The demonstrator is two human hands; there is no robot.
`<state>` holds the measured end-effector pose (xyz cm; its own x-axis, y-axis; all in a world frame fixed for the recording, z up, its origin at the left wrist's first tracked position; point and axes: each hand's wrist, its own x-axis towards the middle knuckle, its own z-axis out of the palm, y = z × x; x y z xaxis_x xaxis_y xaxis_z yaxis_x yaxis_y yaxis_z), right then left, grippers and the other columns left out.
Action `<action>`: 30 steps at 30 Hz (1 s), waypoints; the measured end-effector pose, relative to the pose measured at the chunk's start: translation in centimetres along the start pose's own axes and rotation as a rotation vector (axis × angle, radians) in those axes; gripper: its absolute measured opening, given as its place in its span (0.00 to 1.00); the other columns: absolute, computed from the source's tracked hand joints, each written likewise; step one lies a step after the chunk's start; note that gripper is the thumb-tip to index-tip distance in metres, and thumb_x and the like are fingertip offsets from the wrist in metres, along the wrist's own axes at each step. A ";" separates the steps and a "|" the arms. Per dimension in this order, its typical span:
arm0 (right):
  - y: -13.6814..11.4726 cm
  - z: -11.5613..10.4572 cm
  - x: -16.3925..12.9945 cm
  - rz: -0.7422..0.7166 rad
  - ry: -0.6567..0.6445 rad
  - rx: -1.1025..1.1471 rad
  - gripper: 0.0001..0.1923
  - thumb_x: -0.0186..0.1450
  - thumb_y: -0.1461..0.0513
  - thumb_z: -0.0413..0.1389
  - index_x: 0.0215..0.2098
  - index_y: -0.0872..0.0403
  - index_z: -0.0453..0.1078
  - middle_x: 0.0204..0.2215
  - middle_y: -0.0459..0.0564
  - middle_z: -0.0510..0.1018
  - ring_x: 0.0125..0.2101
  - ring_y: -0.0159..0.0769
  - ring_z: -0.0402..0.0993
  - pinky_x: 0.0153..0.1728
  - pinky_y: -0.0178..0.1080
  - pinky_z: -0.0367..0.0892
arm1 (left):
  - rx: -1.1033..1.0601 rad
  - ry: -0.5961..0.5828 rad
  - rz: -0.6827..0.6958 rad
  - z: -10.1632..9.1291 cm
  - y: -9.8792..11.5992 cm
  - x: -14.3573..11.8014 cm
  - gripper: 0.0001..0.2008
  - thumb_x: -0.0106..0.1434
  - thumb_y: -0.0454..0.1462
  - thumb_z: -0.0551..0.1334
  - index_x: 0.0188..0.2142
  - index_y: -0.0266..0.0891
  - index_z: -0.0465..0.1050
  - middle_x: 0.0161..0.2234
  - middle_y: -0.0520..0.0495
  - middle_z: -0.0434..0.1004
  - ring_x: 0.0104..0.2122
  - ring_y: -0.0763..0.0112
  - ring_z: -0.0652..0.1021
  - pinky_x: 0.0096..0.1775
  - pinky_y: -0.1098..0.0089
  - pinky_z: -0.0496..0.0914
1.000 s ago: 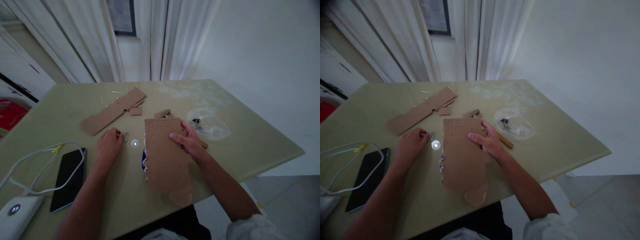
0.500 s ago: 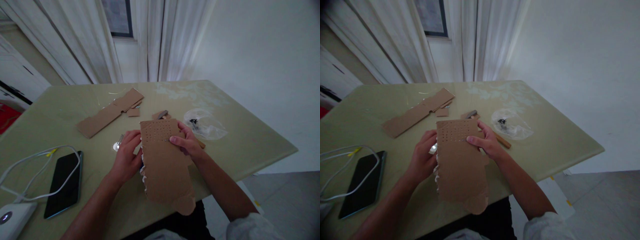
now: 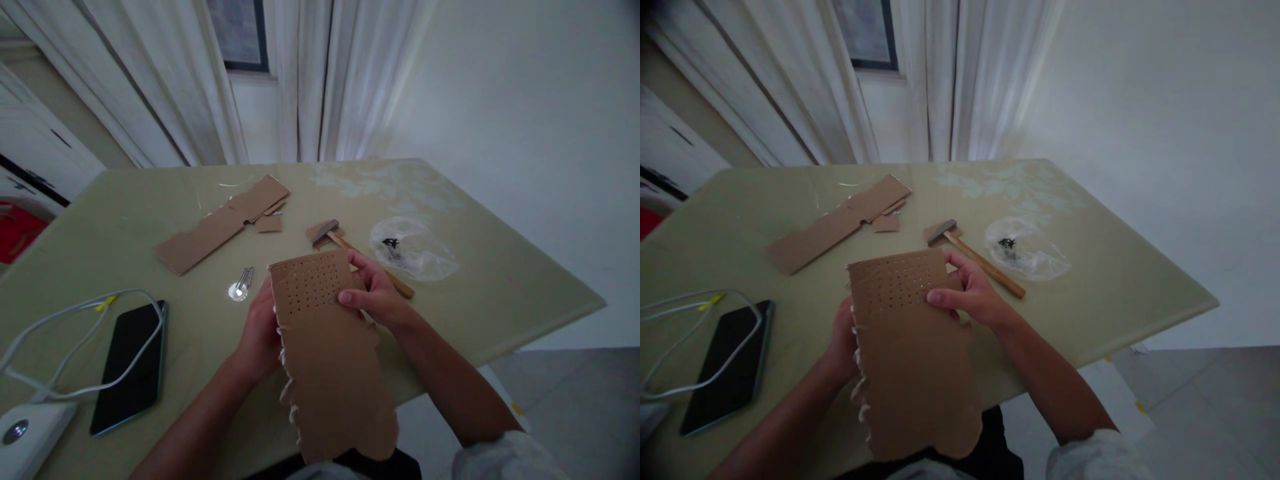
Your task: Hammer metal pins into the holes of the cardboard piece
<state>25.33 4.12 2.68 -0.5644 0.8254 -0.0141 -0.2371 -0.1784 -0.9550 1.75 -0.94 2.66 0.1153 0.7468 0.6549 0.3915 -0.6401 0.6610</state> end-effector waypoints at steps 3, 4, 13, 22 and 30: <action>-0.3 0.3 -0.3 0.015 0.011 -0.037 0.30 0.62 0.52 0.79 0.53 0.49 0.70 0.27 0.39 0.82 0.17 0.24 0.71 0.16 0.25 0.66 | 0.010 0.001 0.024 -0.1 -0.2 -0.6 0.18 0.75 0.47 0.64 0.27 0.47 0.76 0.28 0.48 0.81 0.39 0.57 0.85 0.43 0.56 0.84; -0.4 0.4 -0.4 0.023 0.013 -0.046 0.30 0.62 0.53 0.78 0.53 0.49 0.70 0.27 0.39 0.83 0.17 0.24 0.72 0.17 0.25 0.67 | 0.017 0.011 0.031 0.0 -0.3 -0.9 0.18 0.75 0.47 0.63 0.27 0.47 0.76 0.29 0.48 0.82 0.37 0.58 0.85 0.41 0.58 0.84; -0.3 0.4 0.0 -0.006 0.036 -0.066 0.29 0.62 0.52 0.78 0.53 0.48 0.71 0.29 0.40 0.83 0.18 0.26 0.72 0.16 0.26 0.65 | 0.007 -0.005 -0.074 0.2 -0.1 -0.4 0.08 0.71 0.42 0.67 0.35 0.49 0.83 0.35 0.47 0.85 0.37 0.57 0.84 0.40 0.56 0.84; -0.6 0.5 0.4 -0.032 0.200 -0.138 0.30 0.60 0.50 0.79 0.53 0.48 0.73 0.33 0.44 0.84 0.20 0.29 0.75 0.14 0.29 0.66 | 0.130 0.401 -0.254 -0.4 -0.7 -0.1 0.11 0.79 0.39 0.62 0.57 0.46 0.80 0.51 0.45 0.85 0.48 0.63 0.83 0.51 0.60 0.77; -0.7 0.9 0.3 -0.125 0.226 -0.262 0.28 0.61 0.52 0.78 0.54 0.49 0.76 0.39 0.48 0.85 0.32 0.38 0.84 0.23 0.33 0.76 | 0.320 0.053 0.150 0.0 0.5 0.1 0.08 0.72 0.36 0.74 0.49 0.51 0.86 0.45 0.49 0.89 0.44 0.61 0.83 0.51 0.55 0.72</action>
<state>24.65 4.02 3.58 -0.3480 0.9349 0.0701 -0.0659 0.0502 -0.9966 1.93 -1.19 3.12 0.1491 0.6334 0.7593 0.6412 -0.6465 0.4134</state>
